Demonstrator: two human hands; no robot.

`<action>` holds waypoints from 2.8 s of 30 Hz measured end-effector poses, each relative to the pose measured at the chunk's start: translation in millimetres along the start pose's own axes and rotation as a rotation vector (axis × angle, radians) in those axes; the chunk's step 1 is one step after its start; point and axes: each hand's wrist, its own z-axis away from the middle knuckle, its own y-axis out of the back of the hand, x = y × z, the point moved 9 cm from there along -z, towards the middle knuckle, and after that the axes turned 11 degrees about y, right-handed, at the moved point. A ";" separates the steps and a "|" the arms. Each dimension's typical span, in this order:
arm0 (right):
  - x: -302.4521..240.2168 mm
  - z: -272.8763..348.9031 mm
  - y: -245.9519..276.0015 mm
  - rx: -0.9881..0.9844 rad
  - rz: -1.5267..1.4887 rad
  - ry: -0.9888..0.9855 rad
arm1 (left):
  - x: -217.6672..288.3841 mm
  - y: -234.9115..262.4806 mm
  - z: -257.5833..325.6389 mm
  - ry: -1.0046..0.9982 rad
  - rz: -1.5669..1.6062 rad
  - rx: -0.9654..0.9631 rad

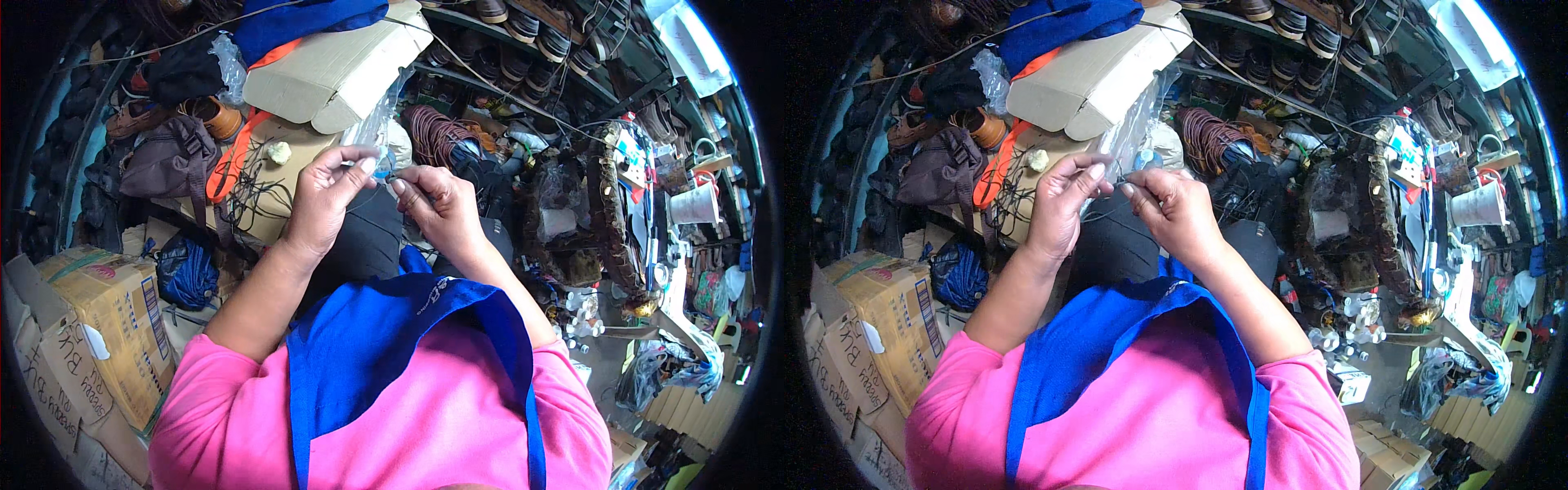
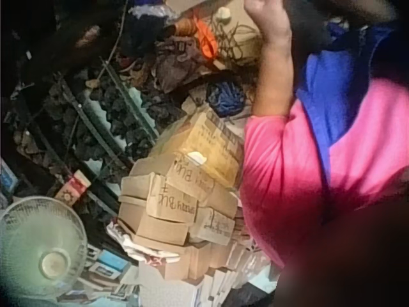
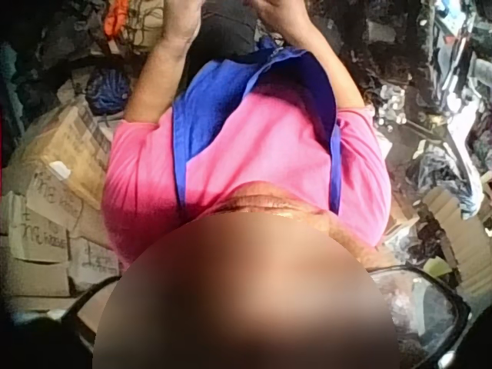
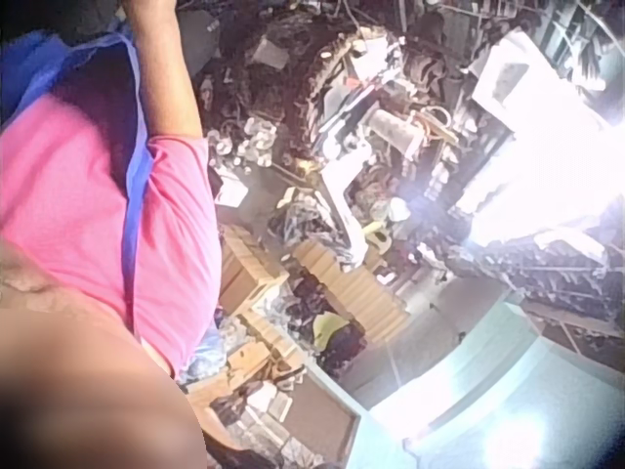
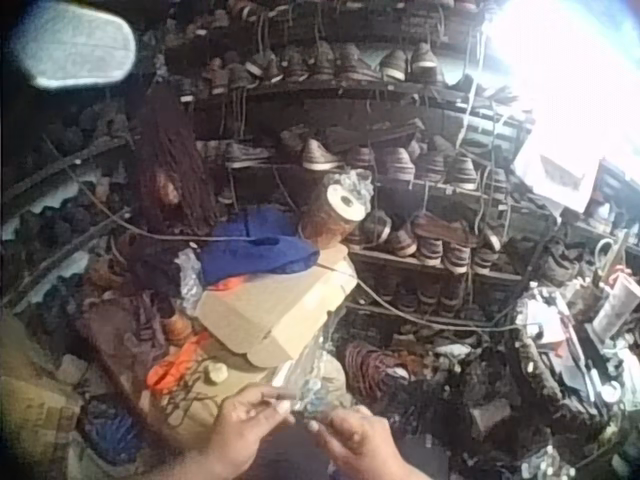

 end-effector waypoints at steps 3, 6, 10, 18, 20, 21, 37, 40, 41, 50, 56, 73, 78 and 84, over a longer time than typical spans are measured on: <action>-8.0 -2.3 2.0 -0.007 0.140 0.092 | -4.3 0.5 0.3 -0.002 -0.077 -0.062; -15.7 -3.2 2.6 0.006 0.176 0.130 | -1.8 -2.6 2.4 0.012 -0.118 -0.072; -19.2 -2.1 3.5 0.021 0.217 0.184 | 0.5 -5.2 3.3 0.003 -0.190 -0.058; -18.0 -0.7 2.6 0.033 0.209 0.172 | 3.6 -4.5 4.8 -0.021 -0.189 -0.025; -19.1 -0.5 2.2 0.024 0.239 0.196 | 3.7 -3.8 4.3 -0.029 -0.259 -0.029; -20.8 -0.6 1.7 0.014 0.270 0.220 | 4.2 -3.2 3.2 -0.029 -0.259 -0.029; -21.9 -2.5 1.4 0.006 0.251 0.218 | 9.8 -3.1 0.1 -0.081 -0.415 -0.015; 19.0 8.4 -13.8 -0.085 -0.218 -0.296 | 11.7 -9.3 1.6 -0.029 -0.308 -0.078; 22.6 12.2 -20.6 -0.103 -0.461 -0.349 | 19.9 -15.2 3.5 -0.090 -0.291 -0.113; 31.6 21.4 -34.6 -0.207 -0.902 -0.440 | 40.0 -34.9 5.5 -0.221 -0.810 -0.258; 31.7 22.1 -38.1 -0.196 -0.927 -0.449 | 33.8 -26.9 0.3 -0.192 -0.733 -0.186; -20.4 -8.2 16.0 0.063 0.313 0.298 | 46.4 -30.9 8.1 -0.394 -0.919 -0.026; -23.3 -9.4 7.5 0.032 0.396 0.301 | 50.4 -33.3 12.8 -0.504 -0.976 0.024; -4.9 -7.0 5.7 -0.001 0.323 0.162 | 42.2 -26.7 7.3 -0.418 -0.975 0.062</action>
